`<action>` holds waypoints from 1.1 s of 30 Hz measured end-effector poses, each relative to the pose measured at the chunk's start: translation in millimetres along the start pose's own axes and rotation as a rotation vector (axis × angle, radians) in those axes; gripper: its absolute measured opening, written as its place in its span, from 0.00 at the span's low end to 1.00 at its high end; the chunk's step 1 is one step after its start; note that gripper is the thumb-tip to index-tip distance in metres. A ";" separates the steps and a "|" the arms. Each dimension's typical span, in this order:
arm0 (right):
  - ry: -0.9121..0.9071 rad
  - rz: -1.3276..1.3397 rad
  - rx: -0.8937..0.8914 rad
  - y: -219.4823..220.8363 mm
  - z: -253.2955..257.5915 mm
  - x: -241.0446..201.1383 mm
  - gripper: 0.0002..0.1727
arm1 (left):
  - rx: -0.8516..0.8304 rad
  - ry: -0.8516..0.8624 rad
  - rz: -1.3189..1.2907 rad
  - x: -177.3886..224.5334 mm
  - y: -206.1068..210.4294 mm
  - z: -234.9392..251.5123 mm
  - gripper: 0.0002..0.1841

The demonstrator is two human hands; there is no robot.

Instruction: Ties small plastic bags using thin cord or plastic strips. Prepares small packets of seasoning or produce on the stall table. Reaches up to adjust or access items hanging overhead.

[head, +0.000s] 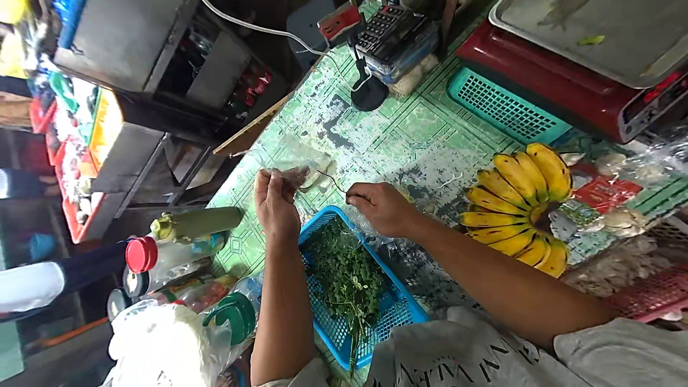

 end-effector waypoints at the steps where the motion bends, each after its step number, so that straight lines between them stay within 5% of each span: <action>1: 0.001 -0.008 -0.001 0.3 0.5 0.2 0.14 | 0.017 -0.001 0.000 -1.2 -1.2 0.3 0.11; 17: 0.047 -0.094 -0.075 7.5 1.9 -2.2 0.16 | 0.083 0.048 0.076 3.1 12.1 -15.8 0.12; 28: -0.001 -0.072 0.027 14.7 4.4 -1.3 0.12 | -0.044 0.274 0.767 -8.3 38.4 -60.1 0.11; 33: -0.092 -0.033 0.178 9.1 -3.0 6.1 0.10 | -0.211 0.186 0.429 -25.4 42.8 -81.2 0.16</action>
Point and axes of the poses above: each hand's wrist, its own z-axis towards the middle knuckle, its own y-axis out of the palm, x = y × z, the point moved 5 cm from there along z, towards the middle knuckle, and after that the axes turned 6 degrees about -z, right-handed, at the moved point
